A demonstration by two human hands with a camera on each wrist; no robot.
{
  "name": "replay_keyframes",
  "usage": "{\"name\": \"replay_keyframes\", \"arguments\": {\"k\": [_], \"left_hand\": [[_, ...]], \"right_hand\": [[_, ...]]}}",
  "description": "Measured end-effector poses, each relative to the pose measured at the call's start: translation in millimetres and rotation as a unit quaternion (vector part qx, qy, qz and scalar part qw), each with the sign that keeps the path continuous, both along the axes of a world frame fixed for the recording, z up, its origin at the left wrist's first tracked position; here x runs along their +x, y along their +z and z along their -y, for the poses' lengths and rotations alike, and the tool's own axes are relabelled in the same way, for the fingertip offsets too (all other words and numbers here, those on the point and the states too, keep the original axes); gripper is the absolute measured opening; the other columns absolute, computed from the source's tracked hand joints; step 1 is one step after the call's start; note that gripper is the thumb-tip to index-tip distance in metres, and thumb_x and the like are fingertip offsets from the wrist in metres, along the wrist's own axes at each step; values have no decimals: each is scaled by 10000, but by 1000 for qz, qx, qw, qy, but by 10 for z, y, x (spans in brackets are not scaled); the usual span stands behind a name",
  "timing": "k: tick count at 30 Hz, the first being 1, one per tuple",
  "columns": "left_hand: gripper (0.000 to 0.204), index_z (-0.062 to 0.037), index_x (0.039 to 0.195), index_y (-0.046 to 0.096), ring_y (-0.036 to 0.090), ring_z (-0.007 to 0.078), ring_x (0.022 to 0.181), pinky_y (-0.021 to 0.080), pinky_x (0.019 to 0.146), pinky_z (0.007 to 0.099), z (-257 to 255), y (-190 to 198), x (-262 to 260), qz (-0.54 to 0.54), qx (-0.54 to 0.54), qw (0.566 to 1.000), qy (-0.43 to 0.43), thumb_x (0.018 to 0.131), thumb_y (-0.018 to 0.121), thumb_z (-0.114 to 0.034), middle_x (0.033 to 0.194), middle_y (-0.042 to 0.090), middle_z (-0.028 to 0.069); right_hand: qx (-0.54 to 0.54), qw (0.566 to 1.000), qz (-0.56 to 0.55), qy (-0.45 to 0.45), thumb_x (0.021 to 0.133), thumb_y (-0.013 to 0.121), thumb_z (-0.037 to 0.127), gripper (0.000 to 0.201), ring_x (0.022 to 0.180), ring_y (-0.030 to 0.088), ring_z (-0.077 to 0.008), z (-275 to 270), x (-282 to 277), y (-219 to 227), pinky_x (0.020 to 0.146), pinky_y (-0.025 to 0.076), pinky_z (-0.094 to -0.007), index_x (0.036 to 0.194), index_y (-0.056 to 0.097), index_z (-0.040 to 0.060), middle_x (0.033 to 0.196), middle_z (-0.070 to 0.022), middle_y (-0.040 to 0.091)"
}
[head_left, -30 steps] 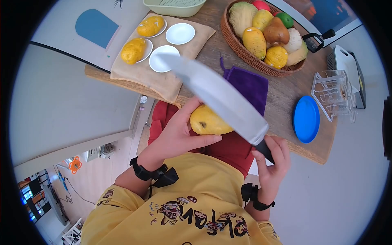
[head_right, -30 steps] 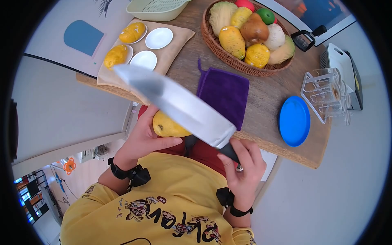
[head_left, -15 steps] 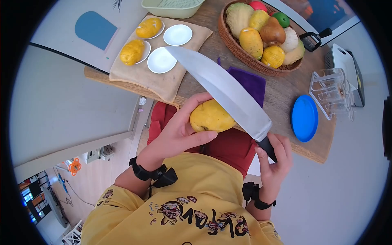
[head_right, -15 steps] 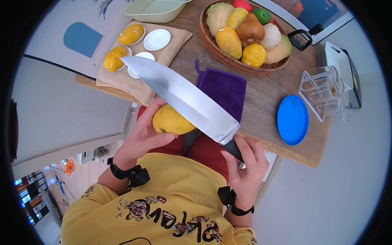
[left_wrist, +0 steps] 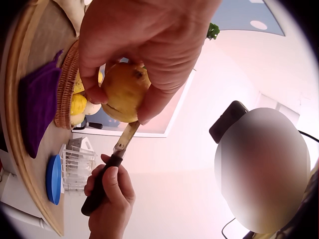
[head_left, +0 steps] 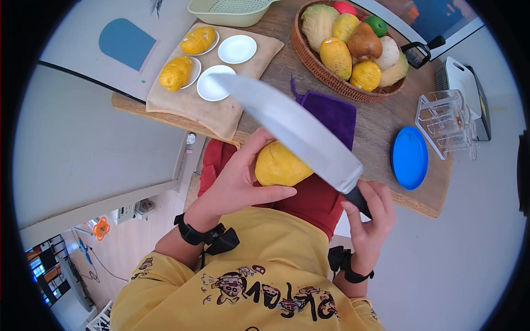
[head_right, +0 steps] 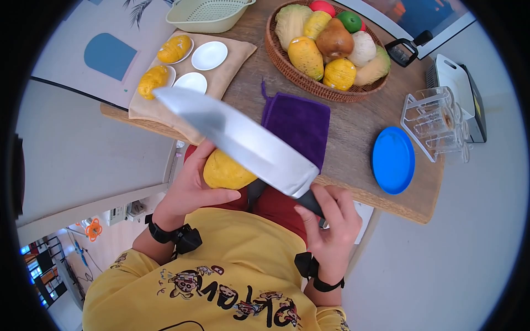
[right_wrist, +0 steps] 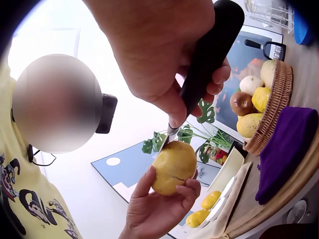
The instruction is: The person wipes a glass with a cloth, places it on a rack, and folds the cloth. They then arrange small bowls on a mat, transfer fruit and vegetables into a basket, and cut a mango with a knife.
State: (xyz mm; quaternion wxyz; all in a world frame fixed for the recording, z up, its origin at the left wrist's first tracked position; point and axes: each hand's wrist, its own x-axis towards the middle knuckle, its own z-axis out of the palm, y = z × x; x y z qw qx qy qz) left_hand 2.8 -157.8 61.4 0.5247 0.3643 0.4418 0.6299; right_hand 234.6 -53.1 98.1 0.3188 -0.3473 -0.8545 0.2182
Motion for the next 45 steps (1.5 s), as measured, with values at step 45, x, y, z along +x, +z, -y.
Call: {"name": "replay_keyframes", "arguments": {"k": [45], "left_hand": [[828, -44, 1445, 397, 471, 188, 1327, 400, 1122, 371, -59, 17, -68, -150, 46, 987, 29, 735, 810, 68, 1408, 470, 55]], "right_hand": [[-23, 997, 18, 73, 666, 853, 170, 398, 669, 609, -245, 84, 0, 39, 558, 481, -330, 1006, 714, 19, 880, -110, 624]]}}
